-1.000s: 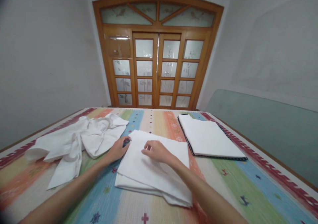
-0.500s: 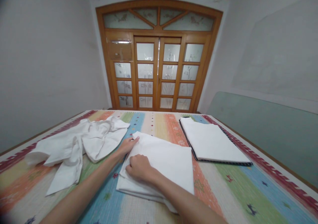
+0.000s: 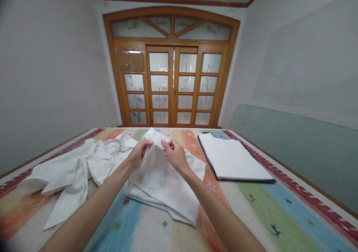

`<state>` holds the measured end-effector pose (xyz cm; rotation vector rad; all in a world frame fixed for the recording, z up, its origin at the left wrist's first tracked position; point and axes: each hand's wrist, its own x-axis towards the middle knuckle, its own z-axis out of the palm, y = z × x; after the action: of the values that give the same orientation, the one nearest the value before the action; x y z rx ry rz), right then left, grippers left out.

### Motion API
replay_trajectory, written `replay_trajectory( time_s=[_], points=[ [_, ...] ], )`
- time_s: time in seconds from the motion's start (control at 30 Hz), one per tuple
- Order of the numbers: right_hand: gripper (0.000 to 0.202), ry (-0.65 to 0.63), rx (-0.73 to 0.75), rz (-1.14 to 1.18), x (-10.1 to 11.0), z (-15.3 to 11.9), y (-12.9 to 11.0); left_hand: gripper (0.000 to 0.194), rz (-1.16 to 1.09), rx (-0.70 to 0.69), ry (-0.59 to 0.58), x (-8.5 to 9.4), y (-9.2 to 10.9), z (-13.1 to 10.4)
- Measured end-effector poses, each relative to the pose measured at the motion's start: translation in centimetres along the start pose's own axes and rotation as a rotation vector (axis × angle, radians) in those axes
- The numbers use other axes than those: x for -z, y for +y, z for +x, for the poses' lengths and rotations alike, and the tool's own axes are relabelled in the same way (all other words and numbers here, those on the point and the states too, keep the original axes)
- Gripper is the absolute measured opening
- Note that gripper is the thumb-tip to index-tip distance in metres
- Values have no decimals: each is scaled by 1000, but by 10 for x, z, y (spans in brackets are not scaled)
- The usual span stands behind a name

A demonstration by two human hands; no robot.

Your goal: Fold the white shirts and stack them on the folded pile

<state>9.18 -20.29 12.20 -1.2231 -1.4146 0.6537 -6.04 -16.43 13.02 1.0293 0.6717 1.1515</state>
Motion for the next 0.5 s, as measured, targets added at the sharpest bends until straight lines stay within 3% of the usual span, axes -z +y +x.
replay_trajectory(
  time_s=[0.17, 0.3, 0.4, 0.5],
  points=[
    [43, -104, 52, 94, 23, 8, -34, 20, 131, -144, -212, -27, 22, -14],
    [25, -119, 123, -59, 33, 4, -39, 19, 204, -153, -318, -30, 28, -19],
    [26, 10, 166, -320, 42, 1, -32, 23, 163, -109, -243, -21, 24, -23],
    [31, 190, 150, -576, 60, 0, -18, 25, 76, -107, -1, 1, 22, -27]
  ],
)
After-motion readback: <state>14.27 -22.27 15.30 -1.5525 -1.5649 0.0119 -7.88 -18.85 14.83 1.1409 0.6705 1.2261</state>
